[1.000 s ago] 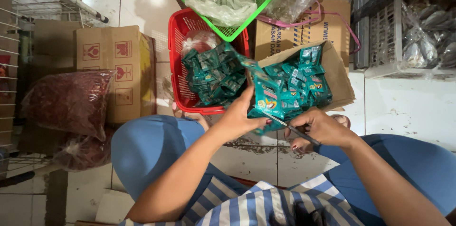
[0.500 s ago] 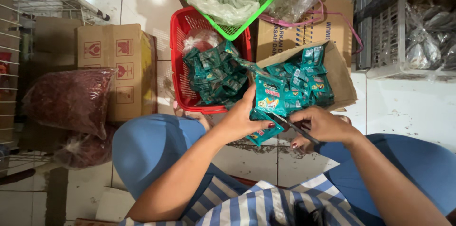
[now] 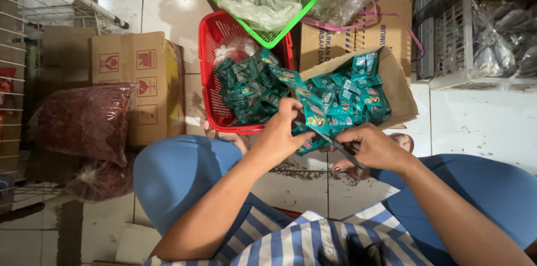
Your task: The person uses shears to cut open small blue sauce packets, separating them and placing them into a cardboard box while sitting on the floor of a grocery store area.
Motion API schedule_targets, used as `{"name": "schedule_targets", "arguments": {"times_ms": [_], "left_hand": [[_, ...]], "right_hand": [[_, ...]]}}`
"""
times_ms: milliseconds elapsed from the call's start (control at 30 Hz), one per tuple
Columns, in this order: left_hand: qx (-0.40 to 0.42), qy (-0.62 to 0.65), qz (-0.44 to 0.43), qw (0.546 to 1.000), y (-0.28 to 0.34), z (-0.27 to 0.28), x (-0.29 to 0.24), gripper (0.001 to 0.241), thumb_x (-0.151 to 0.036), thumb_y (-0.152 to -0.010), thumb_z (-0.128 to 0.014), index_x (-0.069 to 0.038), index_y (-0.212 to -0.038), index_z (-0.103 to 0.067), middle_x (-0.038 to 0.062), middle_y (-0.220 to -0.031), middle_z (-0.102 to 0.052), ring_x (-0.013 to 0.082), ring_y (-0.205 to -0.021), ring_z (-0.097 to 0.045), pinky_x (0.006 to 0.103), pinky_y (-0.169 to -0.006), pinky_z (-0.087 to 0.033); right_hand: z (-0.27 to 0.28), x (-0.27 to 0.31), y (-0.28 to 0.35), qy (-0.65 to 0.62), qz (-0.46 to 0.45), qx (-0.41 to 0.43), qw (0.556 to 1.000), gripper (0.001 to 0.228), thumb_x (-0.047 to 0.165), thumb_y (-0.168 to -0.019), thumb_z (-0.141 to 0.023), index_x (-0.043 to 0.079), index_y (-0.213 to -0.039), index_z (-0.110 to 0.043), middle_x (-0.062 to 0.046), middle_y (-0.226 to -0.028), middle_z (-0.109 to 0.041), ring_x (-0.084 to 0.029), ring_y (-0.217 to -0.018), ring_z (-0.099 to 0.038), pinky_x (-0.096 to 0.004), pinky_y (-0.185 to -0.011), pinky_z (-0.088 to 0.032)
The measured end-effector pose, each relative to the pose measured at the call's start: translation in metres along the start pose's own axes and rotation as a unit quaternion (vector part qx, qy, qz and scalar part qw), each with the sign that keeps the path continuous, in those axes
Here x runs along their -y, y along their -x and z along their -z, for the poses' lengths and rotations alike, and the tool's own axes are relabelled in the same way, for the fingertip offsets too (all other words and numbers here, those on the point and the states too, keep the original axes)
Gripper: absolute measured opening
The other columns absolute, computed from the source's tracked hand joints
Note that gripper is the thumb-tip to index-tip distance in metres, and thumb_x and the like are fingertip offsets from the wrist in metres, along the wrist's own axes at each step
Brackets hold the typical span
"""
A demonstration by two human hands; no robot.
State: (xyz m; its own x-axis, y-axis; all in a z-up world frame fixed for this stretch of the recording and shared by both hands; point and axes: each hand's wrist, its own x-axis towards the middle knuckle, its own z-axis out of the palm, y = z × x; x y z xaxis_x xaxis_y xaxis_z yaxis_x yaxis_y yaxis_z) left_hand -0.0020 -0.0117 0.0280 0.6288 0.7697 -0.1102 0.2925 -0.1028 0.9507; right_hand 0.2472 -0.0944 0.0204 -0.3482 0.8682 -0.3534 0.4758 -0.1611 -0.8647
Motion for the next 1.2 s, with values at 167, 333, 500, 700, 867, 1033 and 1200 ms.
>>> {"name": "schedule_targets", "arguments": {"times_ms": [167,333,500,700,867,1033,1200], "left_hand": [[0.054,0.020,0.017,0.998,-0.001,0.007,-0.021,0.058,-0.005,-0.086,-0.078,-0.008,-0.138,-0.053,0.017,-0.113,-0.074,0.0223,-0.101,-0.072,0.0344,-0.087,-0.054],[0.104,0.110,0.031,0.988,-0.005,-0.001,0.003,0.036,-0.002,-0.088,-0.074,-0.002,-0.123,-0.067,0.008,-0.118,-0.075,0.0132,-0.101,-0.067,0.0309,-0.086,-0.056],[0.098,0.141,-0.041,0.984,-0.007,-0.008,0.025,0.038,0.000,-0.086,-0.078,0.002,-0.122,-0.066,0.009,-0.125,-0.071,0.0123,-0.117,-0.064,0.0293,-0.102,-0.051],[0.105,0.116,0.030,0.987,-0.007,-0.007,0.021,0.043,-0.003,-0.083,-0.079,-0.002,-0.124,-0.066,0.007,-0.121,-0.074,0.0108,-0.111,-0.067,0.0293,-0.094,-0.054],[0.115,0.070,0.021,0.991,-0.004,-0.008,0.011,0.041,-0.002,-0.082,-0.081,-0.002,-0.121,-0.068,0.007,-0.119,-0.075,0.0111,-0.101,-0.067,0.0293,-0.083,-0.056],[0.092,0.085,0.073,0.989,-0.006,-0.006,0.018,0.040,-0.001,-0.081,-0.077,-0.003,-0.119,-0.066,0.004,-0.117,-0.075,0.0084,-0.091,-0.070,0.0278,-0.072,-0.060],[-0.048,0.140,0.020,0.989,-0.010,-0.030,0.046,0.033,0.005,-0.087,-0.076,0.000,-0.118,-0.067,0.006,-0.112,-0.073,0.0062,-0.087,-0.061,0.0245,-0.073,-0.052]], "right_hand": [[0.009,-0.006,-0.002,0.024,0.049,0.006,0.998,0.046,0.034,-0.058,-0.099,0.003,-0.082,-0.073,-0.003,-0.060,-0.054,-0.012,-0.056,-0.048,-0.031,-0.051,-0.040],[0.008,-0.006,-0.001,0.044,0.067,-0.011,0.997,0.050,0.034,-0.055,-0.099,0.002,-0.076,-0.067,-0.002,-0.058,-0.051,-0.012,-0.054,-0.045,-0.032,-0.049,-0.039],[0.009,-0.007,-0.003,0.029,0.052,-0.007,0.998,0.049,0.033,-0.059,-0.098,0.001,-0.078,-0.067,-0.005,-0.059,-0.048,-0.013,-0.055,-0.043,-0.033,-0.049,-0.038],[0.005,0.002,-0.001,0.090,0.091,-0.051,0.991,0.047,0.036,-0.059,-0.096,0.004,-0.080,-0.069,-0.007,-0.061,-0.054,-0.022,-0.053,-0.050,-0.037,-0.051,-0.041],[0.003,0.008,0.000,0.118,0.068,-0.033,0.990,0.047,0.038,-0.056,-0.098,0.006,-0.078,-0.071,-0.009,-0.059,-0.060,-0.025,-0.052,-0.057,-0.039,-0.051,-0.042],[-0.003,0.005,0.003,0.045,0.129,-0.087,0.987,0.045,0.033,-0.066,-0.096,0.003,-0.086,-0.069,-0.009,-0.071,-0.063,-0.021,-0.061,-0.060,-0.033,-0.058,-0.048],[-0.025,0.013,-0.004,-0.086,0.044,-0.221,0.970,0.037,0.021,-0.077,-0.087,0.005,-0.105,-0.068,-0.002,-0.084,-0.073,-0.006,-0.072,-0.065,-0.024,-0.064,-0.054]]}}
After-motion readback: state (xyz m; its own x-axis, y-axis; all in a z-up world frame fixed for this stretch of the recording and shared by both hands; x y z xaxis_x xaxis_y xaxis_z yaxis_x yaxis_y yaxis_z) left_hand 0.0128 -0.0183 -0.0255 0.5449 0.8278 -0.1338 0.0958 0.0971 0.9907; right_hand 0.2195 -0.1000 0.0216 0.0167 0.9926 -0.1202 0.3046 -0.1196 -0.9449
